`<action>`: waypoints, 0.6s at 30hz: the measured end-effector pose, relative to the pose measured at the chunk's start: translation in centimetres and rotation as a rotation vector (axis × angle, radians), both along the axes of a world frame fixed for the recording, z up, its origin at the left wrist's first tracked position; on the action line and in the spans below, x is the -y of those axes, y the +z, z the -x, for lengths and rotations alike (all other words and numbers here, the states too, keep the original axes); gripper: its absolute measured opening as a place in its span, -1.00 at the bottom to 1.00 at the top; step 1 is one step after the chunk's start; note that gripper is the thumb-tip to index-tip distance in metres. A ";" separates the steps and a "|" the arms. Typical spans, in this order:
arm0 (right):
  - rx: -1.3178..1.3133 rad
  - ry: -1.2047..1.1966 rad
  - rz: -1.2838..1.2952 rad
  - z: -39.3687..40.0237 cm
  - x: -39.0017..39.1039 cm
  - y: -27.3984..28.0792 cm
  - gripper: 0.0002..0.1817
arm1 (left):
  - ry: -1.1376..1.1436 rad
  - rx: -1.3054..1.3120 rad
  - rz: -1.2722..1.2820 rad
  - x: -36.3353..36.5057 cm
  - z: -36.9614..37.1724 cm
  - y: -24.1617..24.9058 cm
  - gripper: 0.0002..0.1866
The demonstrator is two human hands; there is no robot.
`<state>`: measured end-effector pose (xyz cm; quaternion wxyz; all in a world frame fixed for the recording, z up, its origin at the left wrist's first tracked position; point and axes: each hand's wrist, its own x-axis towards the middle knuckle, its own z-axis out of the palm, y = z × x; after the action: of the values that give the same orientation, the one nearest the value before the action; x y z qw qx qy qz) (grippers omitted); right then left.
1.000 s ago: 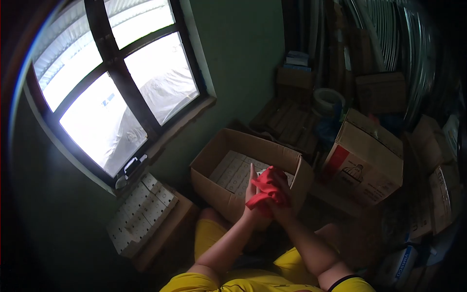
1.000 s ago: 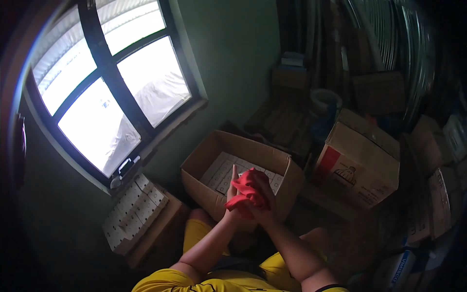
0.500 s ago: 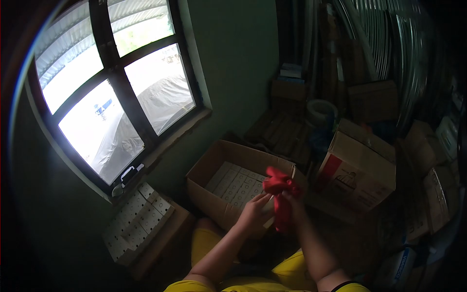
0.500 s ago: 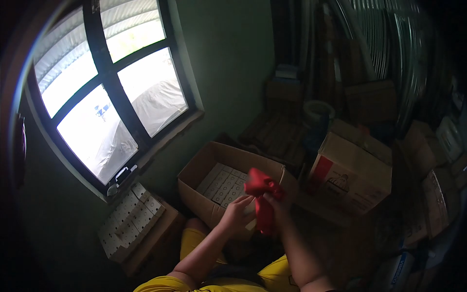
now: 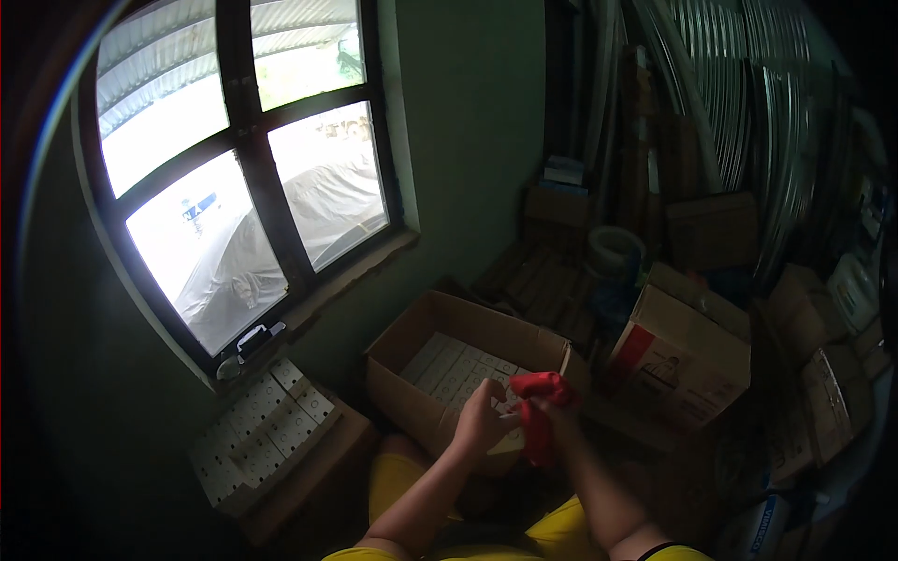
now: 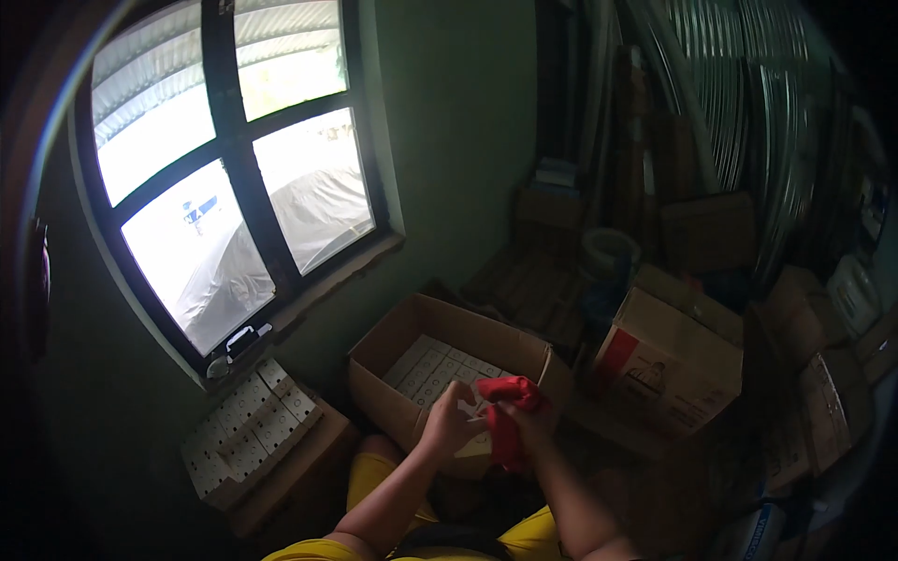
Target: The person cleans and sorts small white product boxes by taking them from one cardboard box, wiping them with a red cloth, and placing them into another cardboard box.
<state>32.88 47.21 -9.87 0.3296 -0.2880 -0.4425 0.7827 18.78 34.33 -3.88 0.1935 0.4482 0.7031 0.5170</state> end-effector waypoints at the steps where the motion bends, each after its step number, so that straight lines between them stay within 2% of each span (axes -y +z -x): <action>1: -0.011 -0.040 0.043 -0.1 -0.3 -1.1 -0.31 | 0.023 0.002 -0.023 0.1 -0.1 -0.4 -0.43; 2: -0.023 -0.081 0.085 -0.1 -0.6 -2.2 -0.29 | 0.044 0.003 -0.046 0.1 -0.2 -0.8 -0.41; 3: -0.036 -0.123 0.129 -0.1 -0.9 -2.9 -0.28 | 0.018 0.029 -0.056 0.2 0.0 -1.7 -0.29; 5: -0.084 -0.006 -0.057 -0.8 0.4 -1.0 -0.40 | 0.028 0.072 -0.081 0.4 0.1 -2.3 -0.25; 7: 0.032 0.225 -0.247 -2.4 1.6 0.7 -0.30 | -0.033 0.174 -0.047 1.4 0.4 -0.6 -0.18; 8: 0.094 0.338 -0.341 -3.1 2.5 2.0 -0.24 | -0.058 0.106 -0.076 1.5 0.6 -0.7 -0.18; 9: 0.165 0.373 -0.247 -3.6 3.9 3.5 -0.29 | -0.081 0.039 -0.106 1.5 0.8 -1.1 -0.18; 10: 0.168 0.349 -0.297 -3.7 4.5 4.4 -0.32 | -0.103 -0.029 -0.136 1.7 0.9 -0.9 -0.18; 12: 0.171 0.297 -0.396 -3.9 5.4 5.7 -0.37 | -0.199 0.251 -0.101 2.6 1.2 0.1 -0.26; 14: 0.085 0.068 -0.446 -4.5 5.5 5.0 -0.48 | -0.249 0.544 -0.097 3.4 1.0 1.0 -0.32; 15: 0.020 -0.043 -0.447 -4.8 4.6 3.2 -0.50 | -0.232 0.591 -0.245 2.2 1.0 -1.3 -0.41; 18: -0.125 -0.418 -0.484 -4.8 7.0 5.0 -0.58 | -0.438 0.862 -0.180 3.9 0.6 -0.1 -0.44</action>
<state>37.71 40.20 -4.89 0.5683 -0.2374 -0.5260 0.5865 18.16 30.44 -3.96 0.5318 0.3457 0.4007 0.6611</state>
